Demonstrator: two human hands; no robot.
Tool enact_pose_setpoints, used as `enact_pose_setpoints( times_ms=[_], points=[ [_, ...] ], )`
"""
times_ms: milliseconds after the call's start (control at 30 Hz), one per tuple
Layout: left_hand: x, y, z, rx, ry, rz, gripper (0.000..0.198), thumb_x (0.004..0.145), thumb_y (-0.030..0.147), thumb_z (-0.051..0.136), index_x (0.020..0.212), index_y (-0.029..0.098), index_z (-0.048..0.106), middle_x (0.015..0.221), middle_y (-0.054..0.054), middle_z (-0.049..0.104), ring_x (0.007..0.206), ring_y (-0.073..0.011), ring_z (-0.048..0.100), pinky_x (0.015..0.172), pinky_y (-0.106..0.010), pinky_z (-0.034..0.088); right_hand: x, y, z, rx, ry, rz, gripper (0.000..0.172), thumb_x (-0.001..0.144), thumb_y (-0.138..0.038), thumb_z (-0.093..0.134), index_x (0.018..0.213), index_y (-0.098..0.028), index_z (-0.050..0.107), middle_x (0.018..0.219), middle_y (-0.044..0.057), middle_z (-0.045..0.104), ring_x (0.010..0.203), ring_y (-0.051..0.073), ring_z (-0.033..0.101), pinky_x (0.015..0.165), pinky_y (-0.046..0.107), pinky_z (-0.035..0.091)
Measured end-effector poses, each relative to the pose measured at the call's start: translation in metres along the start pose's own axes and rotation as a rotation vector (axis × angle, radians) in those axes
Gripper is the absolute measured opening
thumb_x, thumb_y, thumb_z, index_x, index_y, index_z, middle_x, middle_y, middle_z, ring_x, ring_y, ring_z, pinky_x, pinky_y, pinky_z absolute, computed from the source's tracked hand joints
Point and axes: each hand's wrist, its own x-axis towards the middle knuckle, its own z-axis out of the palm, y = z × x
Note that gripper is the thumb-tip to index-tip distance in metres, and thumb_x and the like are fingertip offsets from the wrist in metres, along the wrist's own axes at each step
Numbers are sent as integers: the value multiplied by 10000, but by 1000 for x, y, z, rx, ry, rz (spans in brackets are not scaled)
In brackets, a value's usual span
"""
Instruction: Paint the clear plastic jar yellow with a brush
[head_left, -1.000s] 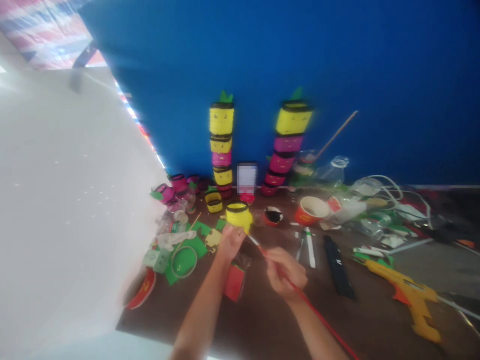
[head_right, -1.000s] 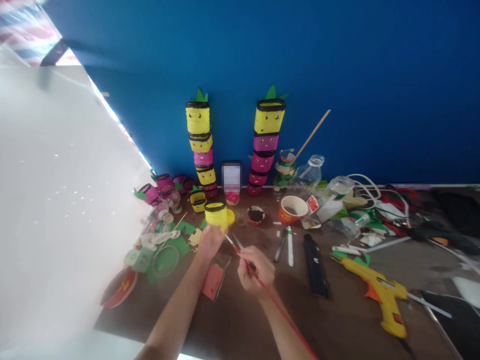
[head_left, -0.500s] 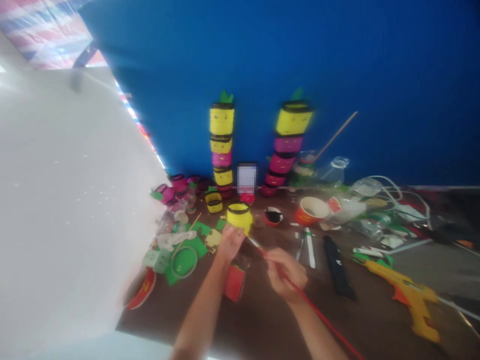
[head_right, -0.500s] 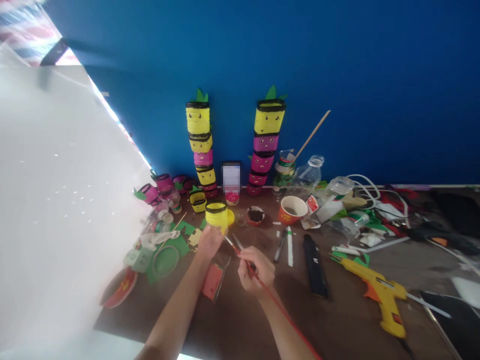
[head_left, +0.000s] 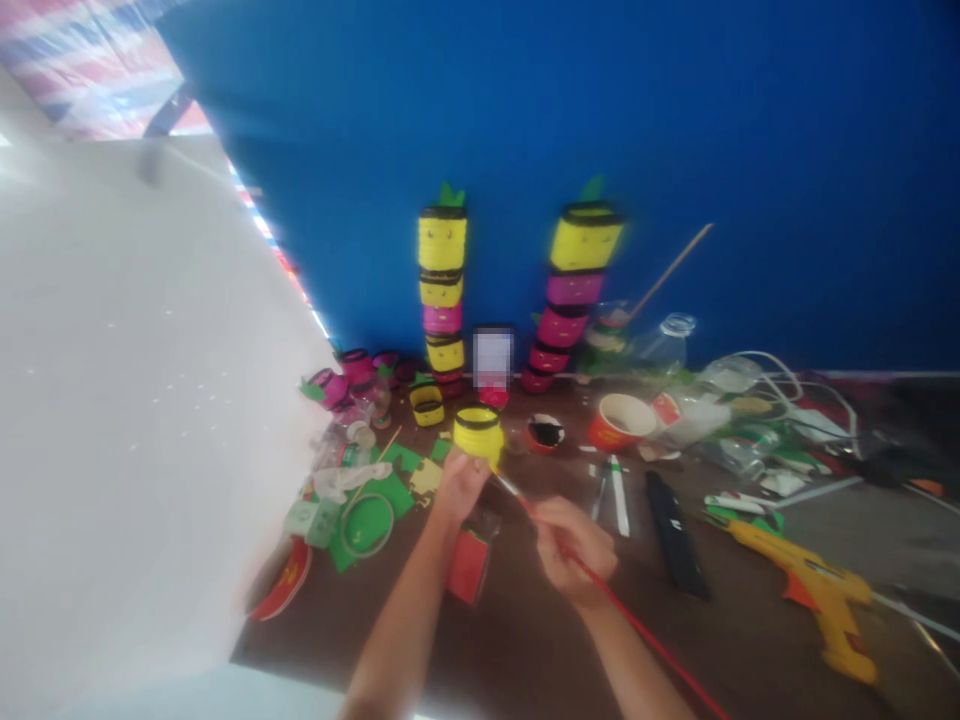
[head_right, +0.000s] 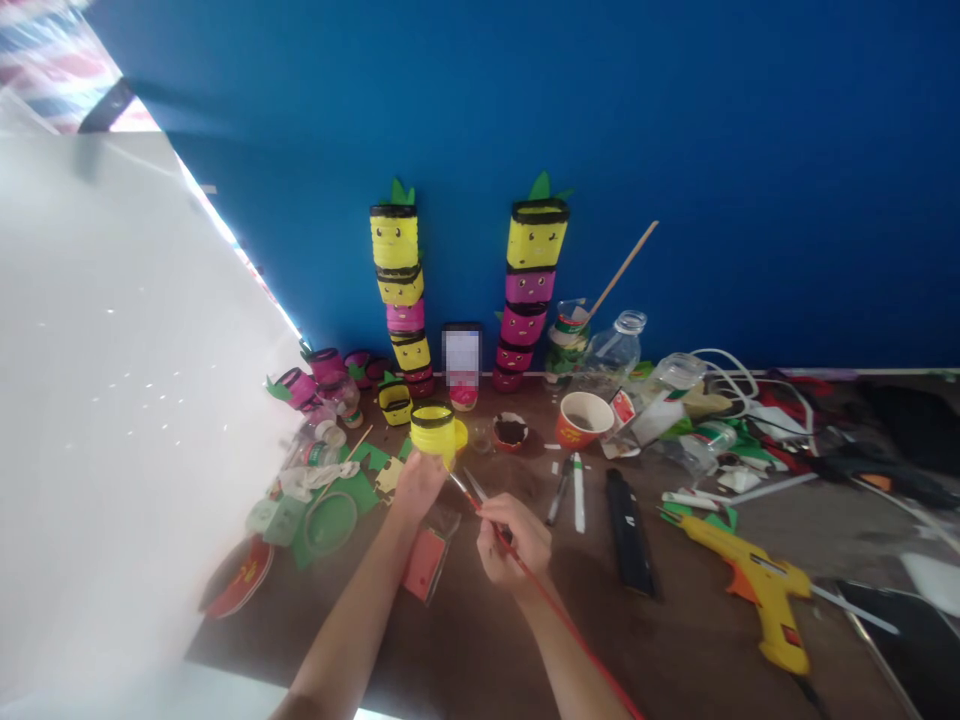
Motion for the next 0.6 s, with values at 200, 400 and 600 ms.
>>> enact_pose_setpoints(
  times_ms=[200, 400, 600],
  points=[
    [3, -3, -6, -56, -16, 13, 334, 629, 294, 672, 941, 191, 610, 883, -36, 660, 860, -164, 587, 867, -323, 416, 1, -1, 0, -17, -13, -19, 162, 725, -51, 541, 801, -185, 593, 680, 39, 639, 618, 152, 639, 552, 258, 533],
    [3, -5, -9, -75, -31, 19, 242, 659, 282, 650, 886, 202, 620, 894, -44, 666, 811, -162, 585, 840, -320, 435, 0, -1, 0, -10, 10, -5, 173, 724, -42, 536, 801, -187, 590, 692, 38, 641, 626, 151, 643, 561, 258, 533],
    [3, -5, -8, -72, -35, 11, 203, 672, 295, 639, 856, 213, 614, 886, -35, 662, 861, -169, 586, 857, -314, 430, -1, 0, 2, 17, -12, -8, 179, 717, -32, 533, 795, -182, 592, 679, 34, 634, 625, 145, 637, 567, 251, 529]
  ],
)
